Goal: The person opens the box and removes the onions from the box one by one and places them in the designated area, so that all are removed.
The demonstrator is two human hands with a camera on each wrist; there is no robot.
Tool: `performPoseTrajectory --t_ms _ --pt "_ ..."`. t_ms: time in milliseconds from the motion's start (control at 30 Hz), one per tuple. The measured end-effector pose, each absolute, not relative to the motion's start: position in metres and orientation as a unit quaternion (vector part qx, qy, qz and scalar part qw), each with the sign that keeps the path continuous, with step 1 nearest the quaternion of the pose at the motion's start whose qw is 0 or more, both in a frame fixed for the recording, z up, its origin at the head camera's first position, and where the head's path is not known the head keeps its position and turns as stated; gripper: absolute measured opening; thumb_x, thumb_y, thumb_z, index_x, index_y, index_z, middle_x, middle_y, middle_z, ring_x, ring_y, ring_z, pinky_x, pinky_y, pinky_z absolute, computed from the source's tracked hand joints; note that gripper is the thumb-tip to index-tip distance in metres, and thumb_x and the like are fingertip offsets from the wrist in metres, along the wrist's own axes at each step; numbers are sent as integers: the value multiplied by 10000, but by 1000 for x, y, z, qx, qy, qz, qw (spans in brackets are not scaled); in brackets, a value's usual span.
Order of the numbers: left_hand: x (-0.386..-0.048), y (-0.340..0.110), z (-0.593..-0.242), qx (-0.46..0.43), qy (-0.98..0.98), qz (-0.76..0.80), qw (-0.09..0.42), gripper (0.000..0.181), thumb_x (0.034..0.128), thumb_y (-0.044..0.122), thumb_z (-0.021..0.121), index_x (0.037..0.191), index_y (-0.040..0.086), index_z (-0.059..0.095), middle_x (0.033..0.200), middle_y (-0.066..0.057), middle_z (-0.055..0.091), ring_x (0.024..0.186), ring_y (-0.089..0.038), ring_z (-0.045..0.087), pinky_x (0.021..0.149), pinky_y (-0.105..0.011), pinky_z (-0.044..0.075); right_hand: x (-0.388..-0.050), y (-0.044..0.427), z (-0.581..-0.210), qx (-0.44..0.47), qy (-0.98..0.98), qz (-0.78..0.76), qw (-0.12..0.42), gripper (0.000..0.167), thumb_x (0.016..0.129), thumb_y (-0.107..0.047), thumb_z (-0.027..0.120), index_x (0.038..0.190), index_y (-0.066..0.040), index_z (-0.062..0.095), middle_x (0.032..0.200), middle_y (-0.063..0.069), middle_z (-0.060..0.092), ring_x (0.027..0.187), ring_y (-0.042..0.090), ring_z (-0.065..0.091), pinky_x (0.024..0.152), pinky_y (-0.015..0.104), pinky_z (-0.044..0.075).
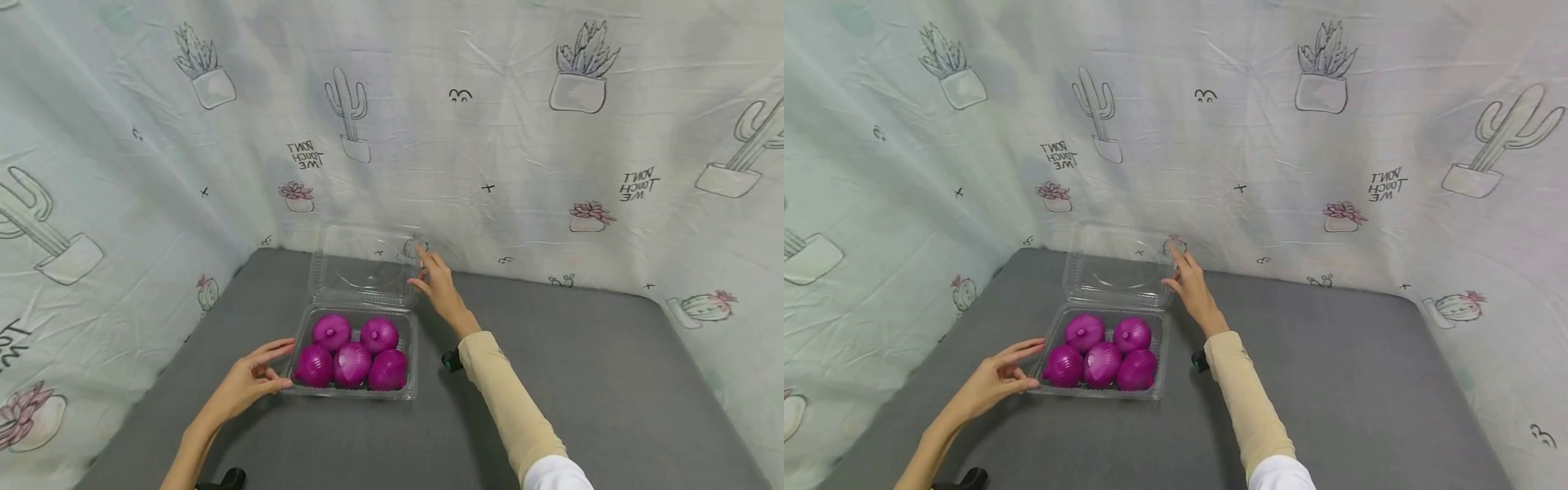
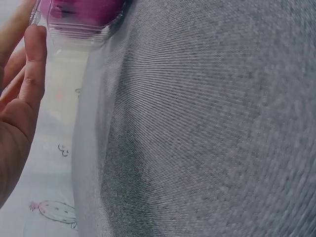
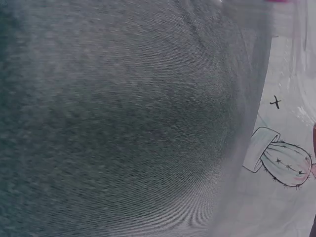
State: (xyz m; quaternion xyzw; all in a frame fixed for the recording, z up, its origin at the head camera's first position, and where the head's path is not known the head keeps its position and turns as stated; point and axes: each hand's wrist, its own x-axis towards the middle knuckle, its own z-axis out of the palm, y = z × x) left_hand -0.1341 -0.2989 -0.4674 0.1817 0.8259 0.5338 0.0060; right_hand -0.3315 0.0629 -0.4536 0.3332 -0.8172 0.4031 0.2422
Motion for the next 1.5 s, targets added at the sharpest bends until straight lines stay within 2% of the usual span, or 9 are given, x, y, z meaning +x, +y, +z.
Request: performPoseTrajectory --t_ms 133,333,533,700,900,1000,1133,1300,1500 --pt "-130 -302 -465 176 827 535 6 612 813 45 746 1356 -70 488 1400 -281 391 666 -162 623 563 -294 510 -336 59 -456 324 -831 404 200 689 763 -13 748 1359 127 432 1071 269 545 712 249 622 695 298 538" --pt "-123 -306 -466 172 829 533 -6 603 807 44 748 1346 -68 502 1398 -164 449 646 -156 613 542 -292 497 -339 56 -460 283 -873 381 112 579 785 -99 760 1272 123 537 1091 237 568 751 249 639 820 392 507" --pt "-118 -302 -465 184 823 537 -11 593 809 41 746 1334 -89 503 1396 -73 471 648 -151 614 523 -297 490 -340 58 -463 235 -879 415 -9 548 842 -55 711 1318 114 497 1180 262 536 680 229 666 662 293 542" --pt "-115 -300 -466 178 828 532 -14 585 800 49 757 1316 -94 519 1375 -146 474 647 -124 611 516 -278 486 -339 58 -468 192 -863 455 -103 528 906 -61 646 1363 111 444 1290 277 524 770 252 689 696 274 543" --pt "-119 -301 -465 169 839 517 -4 594 805 87 761 1323 -79 521 1385 -241 432 655 -113 606 537 -263 489 -337 63 -459 205 -889 402 -76 552 981 -217 564 1416 74 390 1186 238 621 963 330 655 832 417 508" --pt "-119 -303 -464 162 842 515 3 603 805 103 764 1330 -66 521 1398 -235 423 672 -111 607 553 -259 492 -331 70 -454 226 -885 399 -79 596 985 -254 556 1449 54 345 1277 227 575 1146 362 569 930 467 450" --pt "-120 -303 -463 161 843 513 3 606 799 98 768 1325 -77 520 1386 -239 427 678 -113 606 560 -261 494 -323 84 -451 269 -849 444 -97 601 965 -198 591 1453 48 342 1463 205 389 1310 344 422 1018 440 384" --pt "-120 -301 -462 165 840 517 2 605 796 93 769 1320 -83 522 1377 -245 433 675 -118 607 563 -260 494 -312 96 -445 340 -771 524 -123 568 904 -49 647 1404 80 411 1441 238 403 1318 339 409 1024 402 375" --pt "-122 -303 -461 183 828 530 5 598 803 48 754 1329 -93 507 1380 -225 440 677 -114 604 554 -254 484 -299 96 -428 376 -637 603 -300 612 848 82 663 1407 69 416 1460 237 372 1355 330 344 1031 431 348"
